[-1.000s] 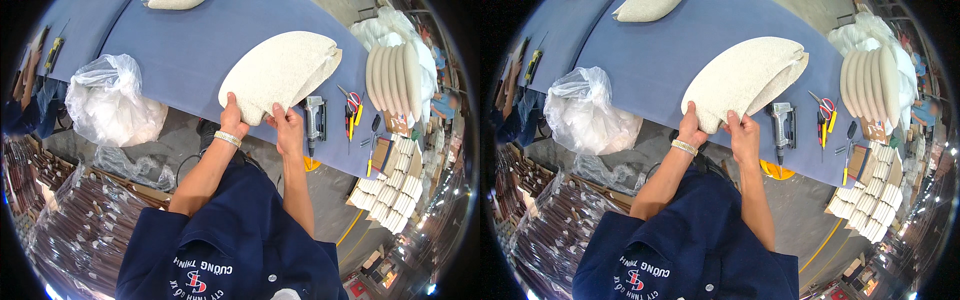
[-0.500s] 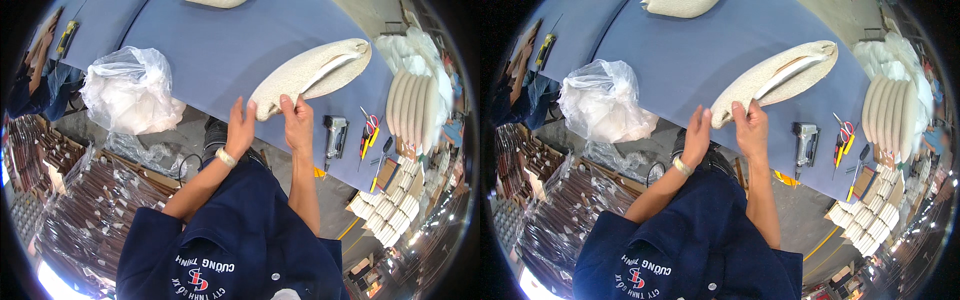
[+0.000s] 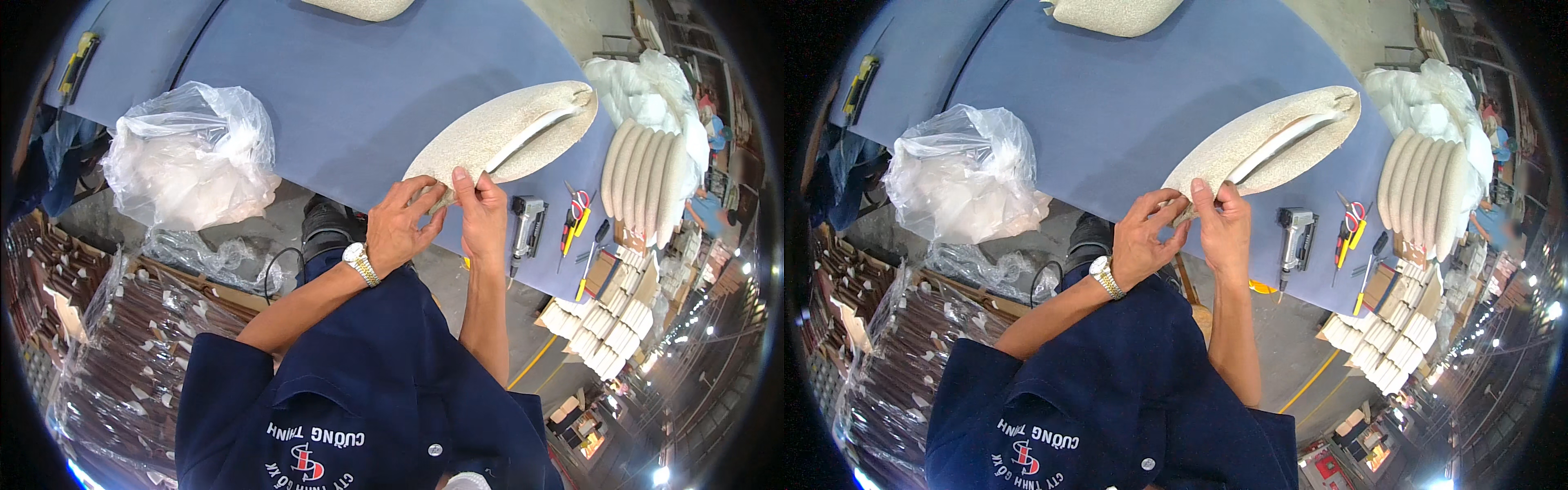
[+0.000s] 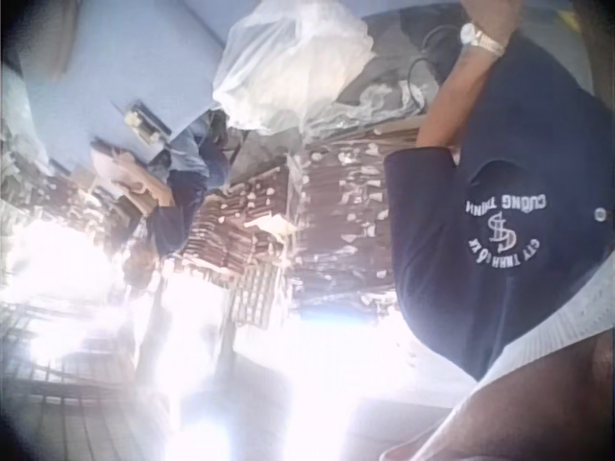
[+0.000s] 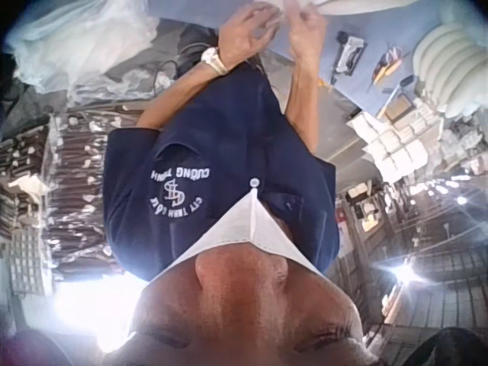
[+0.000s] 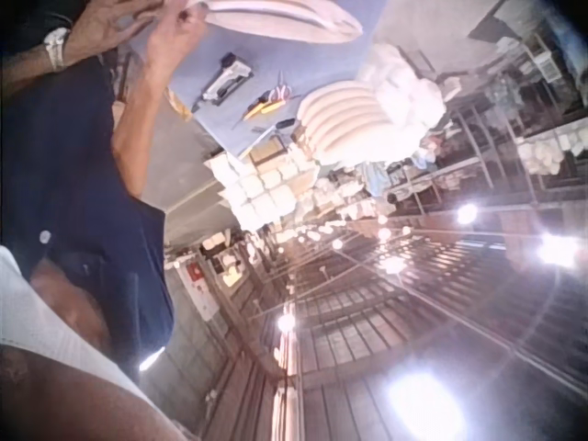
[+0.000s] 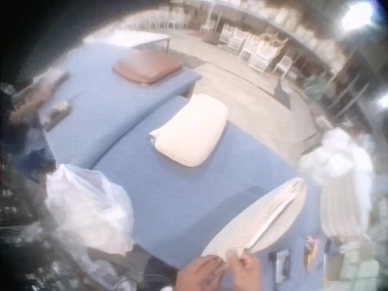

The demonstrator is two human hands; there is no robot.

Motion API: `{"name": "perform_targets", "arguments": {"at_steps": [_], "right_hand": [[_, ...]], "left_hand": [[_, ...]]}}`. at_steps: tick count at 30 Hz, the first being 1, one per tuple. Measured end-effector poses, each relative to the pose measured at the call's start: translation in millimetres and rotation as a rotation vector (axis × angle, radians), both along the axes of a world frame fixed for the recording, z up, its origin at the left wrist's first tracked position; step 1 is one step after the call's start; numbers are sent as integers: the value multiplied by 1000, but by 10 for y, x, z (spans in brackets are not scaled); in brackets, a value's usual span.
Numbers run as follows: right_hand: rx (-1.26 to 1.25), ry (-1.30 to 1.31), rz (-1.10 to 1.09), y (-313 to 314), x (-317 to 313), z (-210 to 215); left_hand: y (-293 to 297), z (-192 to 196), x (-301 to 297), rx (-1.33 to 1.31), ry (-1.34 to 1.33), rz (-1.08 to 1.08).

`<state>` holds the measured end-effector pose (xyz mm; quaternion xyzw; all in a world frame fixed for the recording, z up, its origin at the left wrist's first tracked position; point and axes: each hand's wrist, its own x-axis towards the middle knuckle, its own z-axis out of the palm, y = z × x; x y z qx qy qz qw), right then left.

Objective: The person staples fabric onto cushion foam using a pneumatic staple gun, trims excess fabric with a utility knife, and folds the edges to secure the cover. The process is repeated on multiple cushion pieces at a workbench.

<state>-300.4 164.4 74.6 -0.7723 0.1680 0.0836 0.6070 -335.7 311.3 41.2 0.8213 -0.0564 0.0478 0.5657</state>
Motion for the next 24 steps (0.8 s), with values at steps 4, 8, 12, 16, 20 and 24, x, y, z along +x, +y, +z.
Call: {"name": "perform_targets", "arguments": {"at_steps": [4, 8, 12, 16, 20, 24], "right_hand": [[-83, -12, 45, 126, 39, 110], [-211, 5, 159, 72, 87, 78], [-264, -59, 285, 71, 139, 154], [-106, -92, 177, 92, 100, 96], [-331, -63, 235, 46, 123, 195], [-605, -31, 272, 138, 168, 327]], "left_hand": [[46, -69, -16, -54, 30, -9], [88, -179, -29, -193, 116, -3], [88, -146, 19, -168, 109, 68], [92, -178, 46, -2, 22, -47], [70, -215, 65, -23, 4, -69], [104, -235, 84, -84, 48, -25]]}}
